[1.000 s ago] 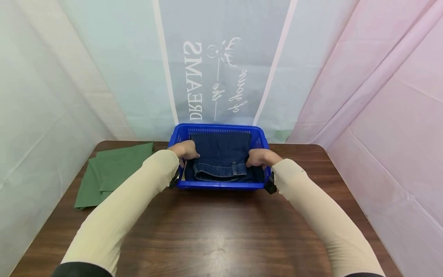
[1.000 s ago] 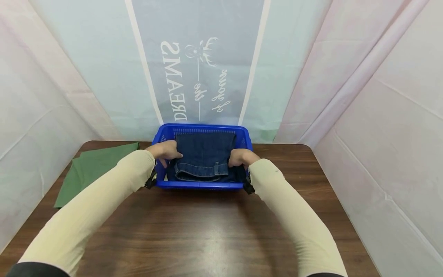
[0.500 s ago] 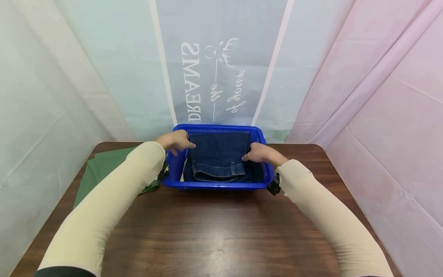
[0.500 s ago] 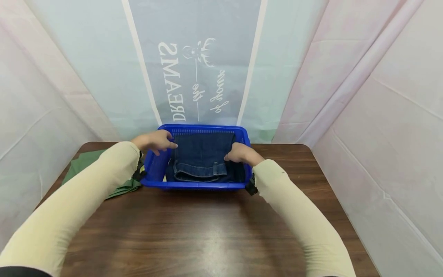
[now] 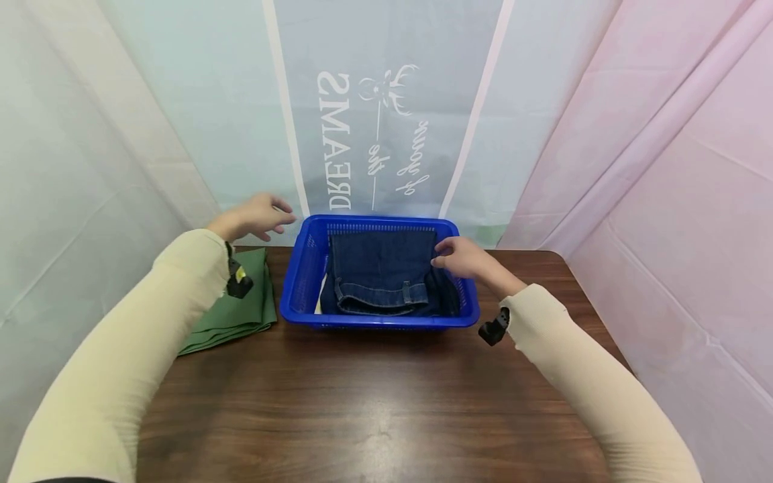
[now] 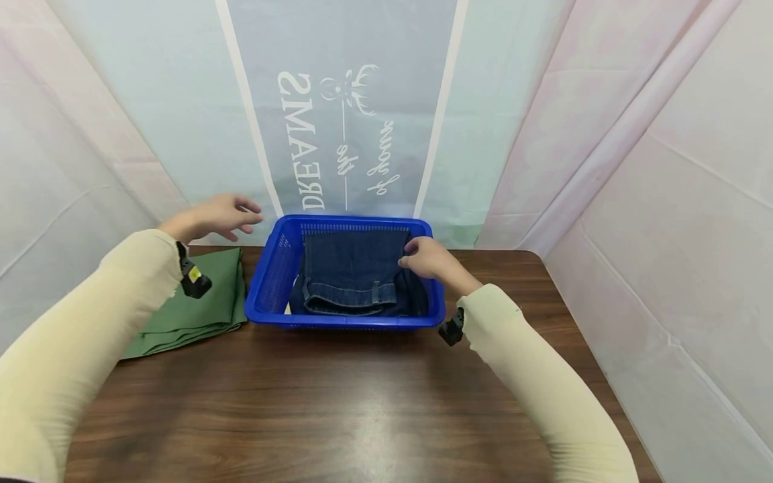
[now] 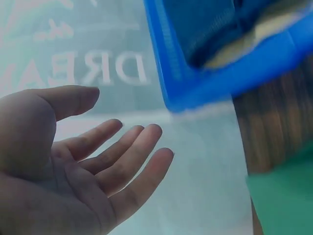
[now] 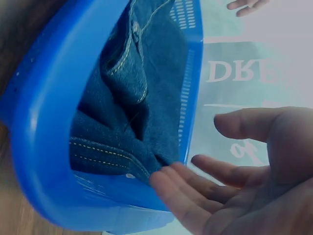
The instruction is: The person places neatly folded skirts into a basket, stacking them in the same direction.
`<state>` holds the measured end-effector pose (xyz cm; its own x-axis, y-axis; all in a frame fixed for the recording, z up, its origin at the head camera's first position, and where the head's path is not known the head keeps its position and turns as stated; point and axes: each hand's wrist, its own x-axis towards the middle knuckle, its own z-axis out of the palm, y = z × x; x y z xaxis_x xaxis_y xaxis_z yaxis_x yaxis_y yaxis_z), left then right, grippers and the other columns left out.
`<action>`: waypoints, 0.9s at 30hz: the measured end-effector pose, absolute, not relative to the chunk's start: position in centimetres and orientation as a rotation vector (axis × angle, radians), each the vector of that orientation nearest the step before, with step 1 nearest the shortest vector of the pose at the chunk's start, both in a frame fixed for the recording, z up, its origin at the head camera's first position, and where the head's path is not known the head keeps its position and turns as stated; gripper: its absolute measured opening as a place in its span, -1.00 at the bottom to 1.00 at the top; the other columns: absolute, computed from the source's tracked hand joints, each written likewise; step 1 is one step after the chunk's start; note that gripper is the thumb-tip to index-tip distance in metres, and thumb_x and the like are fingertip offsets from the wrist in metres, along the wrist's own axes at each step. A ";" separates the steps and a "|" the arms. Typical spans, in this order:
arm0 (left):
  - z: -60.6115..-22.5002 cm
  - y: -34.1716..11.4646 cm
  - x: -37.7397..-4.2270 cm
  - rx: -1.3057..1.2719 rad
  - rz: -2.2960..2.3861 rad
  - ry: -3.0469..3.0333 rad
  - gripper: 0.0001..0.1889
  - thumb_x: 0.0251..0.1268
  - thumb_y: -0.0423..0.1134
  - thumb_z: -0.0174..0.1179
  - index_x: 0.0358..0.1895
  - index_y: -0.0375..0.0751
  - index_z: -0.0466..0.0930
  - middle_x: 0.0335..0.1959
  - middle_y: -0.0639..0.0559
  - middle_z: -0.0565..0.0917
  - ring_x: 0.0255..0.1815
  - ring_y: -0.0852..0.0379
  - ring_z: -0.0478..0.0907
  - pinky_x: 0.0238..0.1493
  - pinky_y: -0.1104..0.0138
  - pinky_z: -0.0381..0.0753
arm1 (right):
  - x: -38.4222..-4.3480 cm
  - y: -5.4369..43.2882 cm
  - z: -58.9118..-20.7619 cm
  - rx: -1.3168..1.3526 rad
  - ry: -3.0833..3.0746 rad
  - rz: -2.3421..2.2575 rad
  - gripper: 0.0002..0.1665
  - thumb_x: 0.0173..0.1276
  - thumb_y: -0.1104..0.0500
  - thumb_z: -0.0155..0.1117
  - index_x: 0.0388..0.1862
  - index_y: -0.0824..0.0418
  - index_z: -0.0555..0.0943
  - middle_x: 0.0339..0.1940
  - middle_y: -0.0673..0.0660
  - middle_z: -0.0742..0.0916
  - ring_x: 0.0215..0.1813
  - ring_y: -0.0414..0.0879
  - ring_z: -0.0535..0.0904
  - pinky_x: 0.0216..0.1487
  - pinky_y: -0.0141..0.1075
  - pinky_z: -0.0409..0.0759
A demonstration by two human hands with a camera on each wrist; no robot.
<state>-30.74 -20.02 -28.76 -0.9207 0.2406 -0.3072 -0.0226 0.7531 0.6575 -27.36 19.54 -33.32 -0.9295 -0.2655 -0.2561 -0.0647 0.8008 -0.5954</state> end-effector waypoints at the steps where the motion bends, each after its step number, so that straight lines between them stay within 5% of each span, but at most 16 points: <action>1: -28.8 -20.8 -30.7 0.142 0.983 2.573 -0.44 0.64 -0.16 -0.04 0.46 -0.53 0.20 0.37 -0.53 0.36 0.31 -0.36 0.45 0.17 -0.09 0.61 | -27.1 19.6 -33.2 -0.263 2.659 -0.893 -0.44 0.56 0.15 0.13 0.40 0.45 0.41 0.22 0.41 0.61 0.07 0.22 0.64 0.10 0.02 0.66; 15: -33.9 -31.9 -27.0 0.155 0.749 2.766 -0.39 0.63 -0.16 -0.06 0.39 -0.73 0.16 0.27 -0.70 0.33 0.22 -0.57 0.39 0.16 -0.28 0.48 | -21.9 20.1 -33.2 -0.467 2.578 -1.259 -0.65 0.55 0.30 0.14 0.22 0.43 0.54 0.03 0.40 0.70 0.04 0.24 0.67 -0.03 -0.09 0.74; 22: -39.1 -33.3 -23.3 0.194 0.563 2.811 -0.29 0.58 -0.13 0.06 0.42 -0.74 0.10 0.32 -0.77 0.21 0.27 -0.68 0.24 0.17 -0.38 0.38 | -19.2 20.1 -34.5 -0.683 2.788 -1.051 -0.75 0.45 0.31 0.28 0.08 0.29 0.65 -0.09 0.21 0.76 -0.06 -0.01 0.69 -0.08 -0.12 0.68; 27: -42.7 -33.3 -21.0 0.216 0.483 2.873 -0.20 0.58 -0.02 0.08 0.47 -0.69 0.04 0.38 -0.82 0.03 0.33 -0.77 0.04 0.18 -0.53 0.20 | -17.7 20.0 -35.4 -0.757 2.828 -0.981 -0.71 0.41 0.33 0.31 0.09 0.35 0.63 -0.07 0.23 0.76 -0.06 -0.02 0.70 -0.08 -0.07 0.70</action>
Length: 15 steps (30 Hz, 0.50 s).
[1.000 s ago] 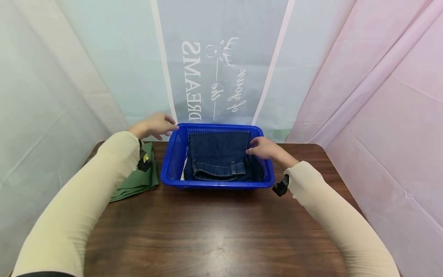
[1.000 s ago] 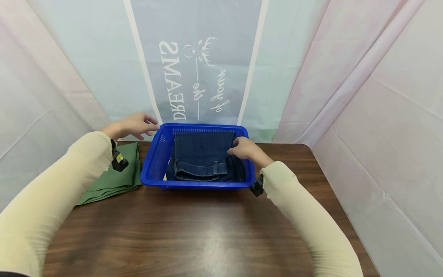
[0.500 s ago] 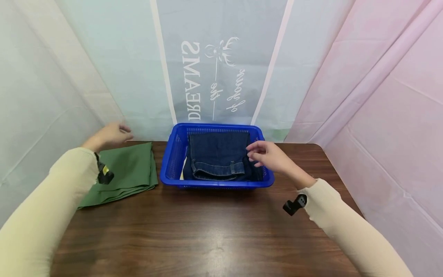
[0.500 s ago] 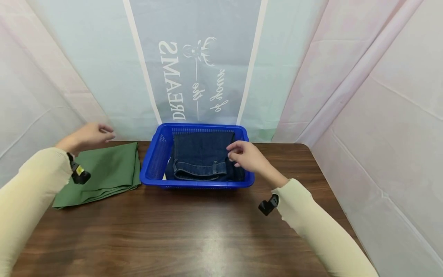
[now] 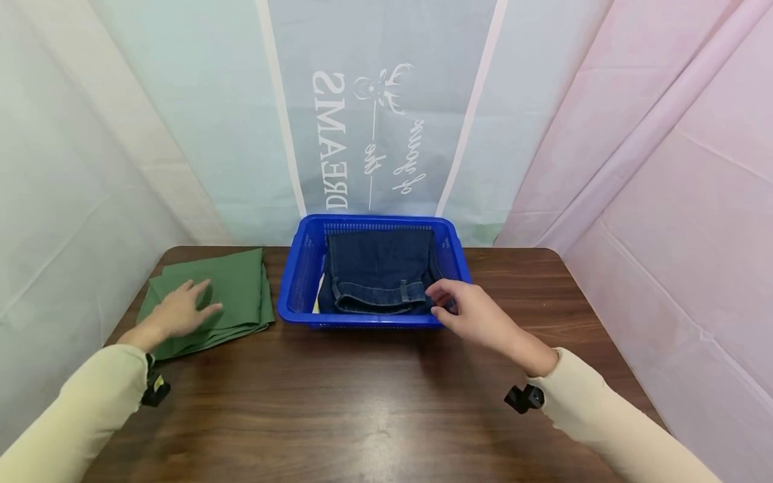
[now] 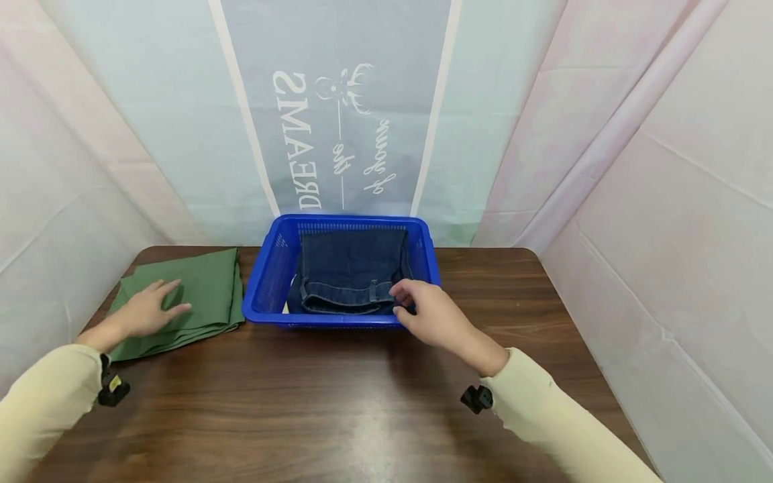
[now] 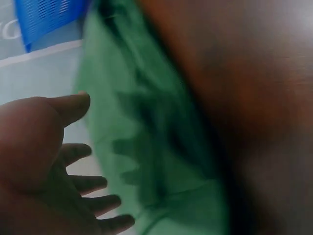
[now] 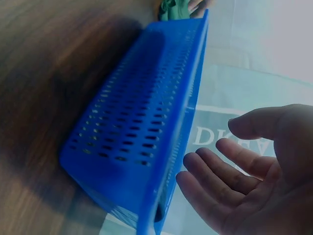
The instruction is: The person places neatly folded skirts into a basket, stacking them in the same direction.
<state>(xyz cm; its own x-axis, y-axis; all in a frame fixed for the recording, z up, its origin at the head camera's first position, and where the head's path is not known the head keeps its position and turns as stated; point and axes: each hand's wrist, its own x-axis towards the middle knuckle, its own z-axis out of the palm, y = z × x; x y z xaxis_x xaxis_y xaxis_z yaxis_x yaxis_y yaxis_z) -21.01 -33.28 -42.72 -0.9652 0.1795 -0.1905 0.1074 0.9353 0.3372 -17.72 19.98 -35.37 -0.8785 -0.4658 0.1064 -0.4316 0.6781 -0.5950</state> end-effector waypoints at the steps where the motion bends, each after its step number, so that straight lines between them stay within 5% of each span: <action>1: -43.4 -33.3 -20.6 0.208 0.473 2.881 -0.19 0.59 0.02 0.07 0.48 -0.67 0.04 0.39 -0.82 0.00 0.33 -0.78 0.01 0.17 -0.56 0.16 | -17.5 19.9 -35.5 -0.761 2.832 -0.969 -0.70 0.40 0.33 0.31 0.09 0.35 0.63 -0.07 0.23 0.76 -0.06 -0.02 0.70 -0.09 -0.07 0.70; 9: -45.8 -33.3 -18.4 0.180 0.526 2.868 -0.17 0.58 0.15 0.01 0.53 -0.52 0.06 0.44 -0.78 -0.08 0.40 -0.77 -0.15 0.15 -0.65 0.00 | -16.2 20.0 -36.1 -0.781 2.844 -0.988 -0.70 0.40 0.34 0.32 0.09 0.34 0.64 -0.01 0.21 0.76 -0.01 0.01 0.70 0.03 0.05 0.68; 15: -46.2 -33.0 -17.4 0.219 0.526 2.905 -0.20 0.57 0.11 0.06 0.52 -0.51 0.13 0.43 -0.77 -0.02 0.39 -0.76 -0.10 0.12 -0.64 0.07 | -14.9 20.4 -36.2 -0.769 2.876 -1.005 -0.74 0.39 0.34 0.34 0.05 0.27 0.67 -0.03 0.14 0.77 -0.04 -0.04 0.70 0.02 0.01 0.70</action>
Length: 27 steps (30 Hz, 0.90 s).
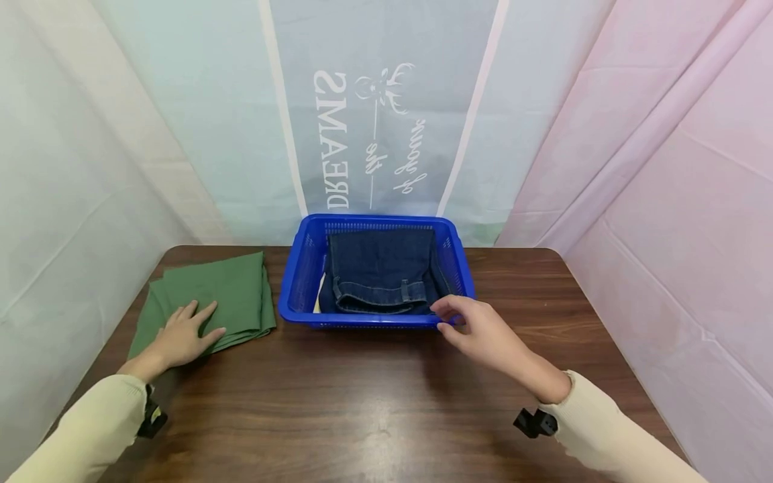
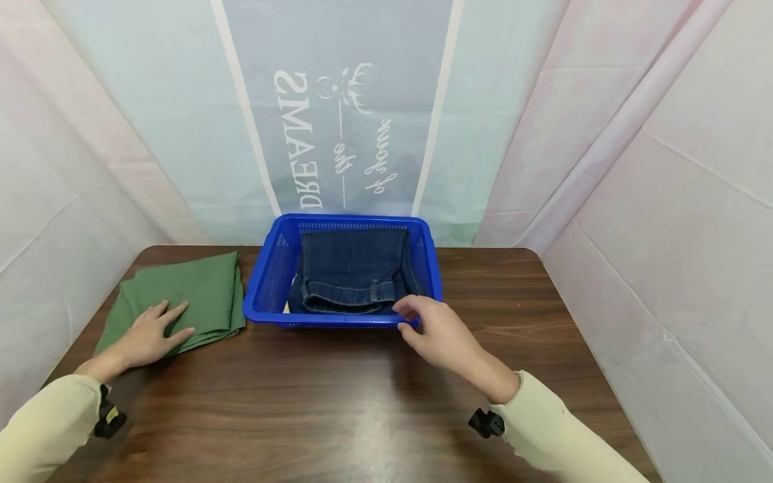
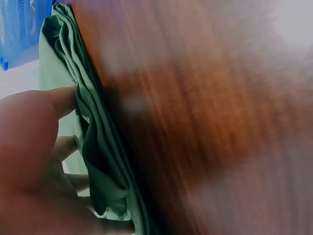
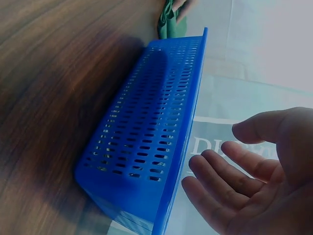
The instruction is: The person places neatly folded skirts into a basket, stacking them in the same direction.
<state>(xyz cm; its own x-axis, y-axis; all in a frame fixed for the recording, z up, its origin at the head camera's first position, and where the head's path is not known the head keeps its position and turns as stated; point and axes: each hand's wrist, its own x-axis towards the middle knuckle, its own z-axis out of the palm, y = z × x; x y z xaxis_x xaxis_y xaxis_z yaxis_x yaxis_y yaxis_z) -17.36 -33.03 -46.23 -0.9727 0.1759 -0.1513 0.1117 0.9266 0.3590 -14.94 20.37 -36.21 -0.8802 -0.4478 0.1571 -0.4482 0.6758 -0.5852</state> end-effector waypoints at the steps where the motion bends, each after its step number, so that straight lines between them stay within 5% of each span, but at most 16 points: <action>1: -46.3 -33.0 -17.1 0.225 0.520 2.913 -0.21 0.56 0.10 0.07 0.51 -0.51 0.14 0.43 -0.77 0.00 0.38 -0.77 -0.08 0.11 -0.64 0.09 | -14.7 20.4 -36.2 0.768 -2.875 1.007 -0.74 0.39 0.34 0.35 0.04 0.27 0.67 -0.04 0.13 0.77 -0.05 -0.04 0.70 0.00 0.01 0.70; 12: -47.2 -31.5 -13.9 0.237 0.516 2.993 -0.24 0.49 0.06 0.19 0.48 -0.46 0.24 0.42 -0.71 0.09 0.36 -0.74 0.00 0.07 -0.64 0.14 | -13.1 21.3 -36.8 0.781 -2.868 1.061 -0.79 0.38 0.37 0.34 -0.04 0.20 0.69 -0.16 -0.05 0.76 -0.15 -0.20 0.69 -0.07 -0.16 0.72; 27: -47.2 -30.6 -10.2 0.428 0.518 3.016 -0.29 0.21 0.00 0.46 0.34 -0.26 0.44 0.29 -0.61 0.31 0.22 -0.71 0.24 -0.05 -0.51 0.39 | -12.5 22.6 -37.1 0.708 -2.930 1.124 -0.80 0.42 0.35 0.31 -0.03 0.16 0.69 -0.12 -0.04 0.76 -0.12 -0.16 0.69 -0.10 -0.19 0.73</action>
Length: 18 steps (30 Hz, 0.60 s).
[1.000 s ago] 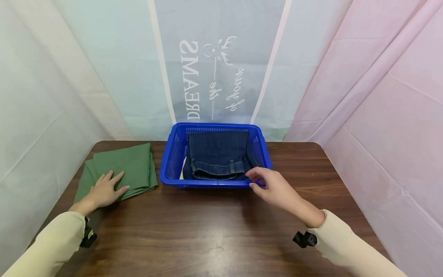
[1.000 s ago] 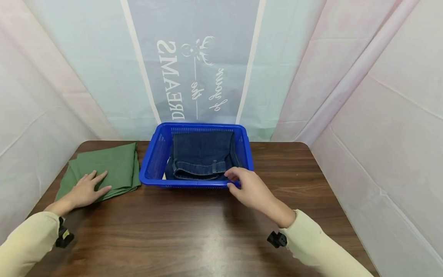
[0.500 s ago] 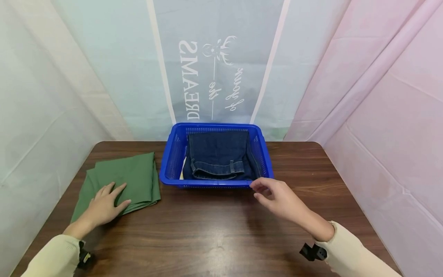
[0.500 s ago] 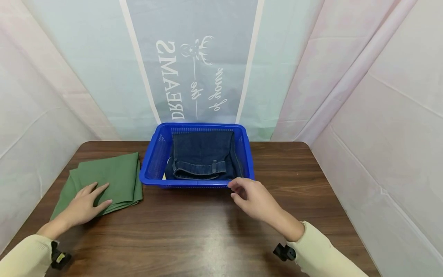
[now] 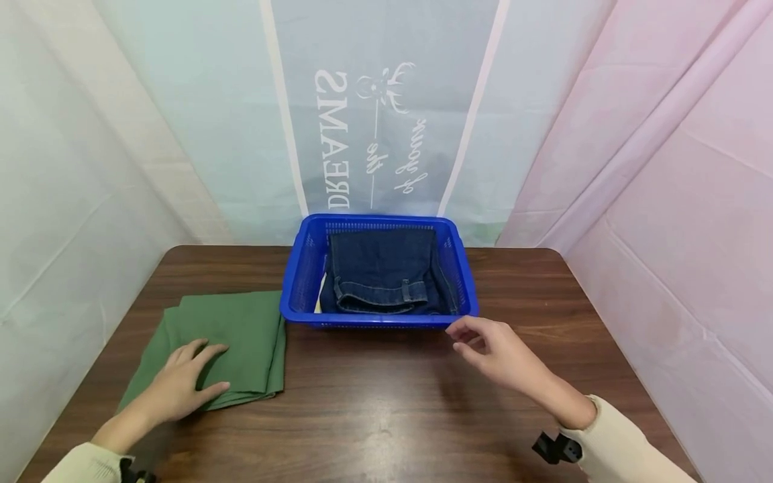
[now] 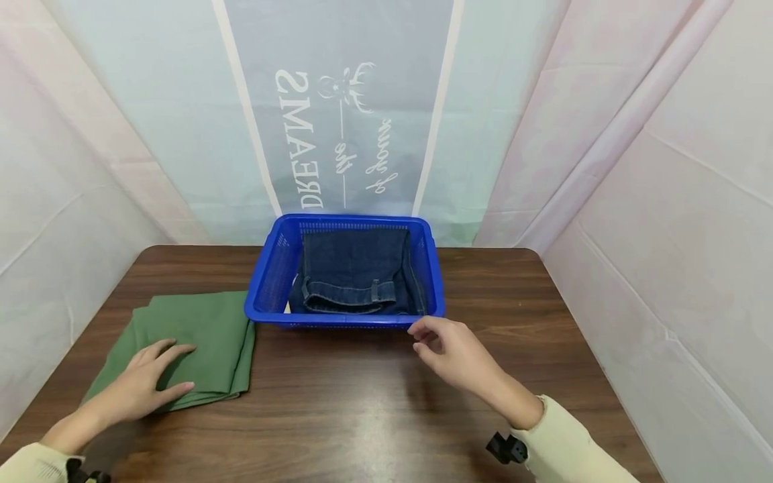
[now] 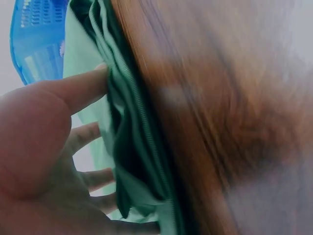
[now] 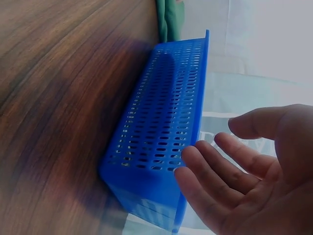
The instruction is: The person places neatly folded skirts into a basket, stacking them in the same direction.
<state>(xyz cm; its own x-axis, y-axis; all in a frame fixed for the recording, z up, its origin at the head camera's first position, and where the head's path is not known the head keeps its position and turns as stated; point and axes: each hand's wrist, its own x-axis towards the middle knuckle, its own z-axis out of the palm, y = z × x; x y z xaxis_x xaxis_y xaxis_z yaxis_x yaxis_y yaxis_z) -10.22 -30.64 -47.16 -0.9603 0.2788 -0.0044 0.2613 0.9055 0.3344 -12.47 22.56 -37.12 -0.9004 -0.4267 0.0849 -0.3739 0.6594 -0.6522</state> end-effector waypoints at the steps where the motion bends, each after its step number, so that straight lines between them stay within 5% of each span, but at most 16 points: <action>1: -47.2 -30.5 -9.9 0.445 0.522 3.019 -0.29 0.18 0.00 0.48 0.32 -0.24 0.44 0.28 -0.60 0.32 0.21 -0.71 0.26 -0.08 -0.51 0.41 | -12.4 22.6 -37.2 -0.668 2.785 -1.078 -0.81 0.42 0.35 0.31 -0.04 0.16 0.69 -0.12 -0.04 0.76 -0.12 -0.17 0.69 -0.11 -0.21 0.72; 9: -47.1 -29.7 -7.5 0.495 0.541 3.009 -0.29 0.05 0.04 0.56 0.27 -0.09 0.48 0.25 -0.47 0.40 0.17 -0.56 0.36 -0.24 -0.36 0.55 | -12.0 23.7 -38.8 -0.549 2.500 -1.255 -0.83 0.44 0.35 0.26 -0.03 0.33 0.64 -0.22 0.09 0.75 -0.16 -0.06 0.70 -0.19 -0.26 0.73; 14: -47.0 -29.0 -6.4 0.477 0.537 2.973 -0.29 0.03 0.08 0.56 0.26 -0.02 0.50 0.27 -0.41 0.41 0.21 -0.52 0.37 -0.21 -0.36 0.55 | -12.0 24.0 -40.6 -0.372 2.112 -1.472 -0.64 0.51 0.35 0.13 0.15 0.59 0.44 -0.12 0.34 0.72 -0.07 0.22 0.70 -0.18 -0.07 0.76; 18: -47.0 -28.2 -5.6 0.465 0.537 2.959 -0.28 0.01 0.10 0.56 0.26 0.01 0.52 0.27 -0.37 0.42 0.22 -0.50 0.37 -0.23 -0.35 0.55 | -12.0 23.9 -41.7 -0.272 1.953 -1.542 -0.55 0.55 0.30 0.11 0.21 0.64 0.34 -0.08 0.34 0.71 -0.02 0.22 0.70 -0.13 -0.01 0.76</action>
<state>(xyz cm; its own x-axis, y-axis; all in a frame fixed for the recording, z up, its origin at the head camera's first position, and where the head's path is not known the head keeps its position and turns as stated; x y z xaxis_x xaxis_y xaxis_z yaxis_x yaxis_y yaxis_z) -5.62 -28.17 -46.95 -0.9485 0.3141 -0.0420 0.2793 0.8912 0.3574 -12.01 23.86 -41.69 -0.7818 -0.5197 -0.3444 0.2145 0.2944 -0.9313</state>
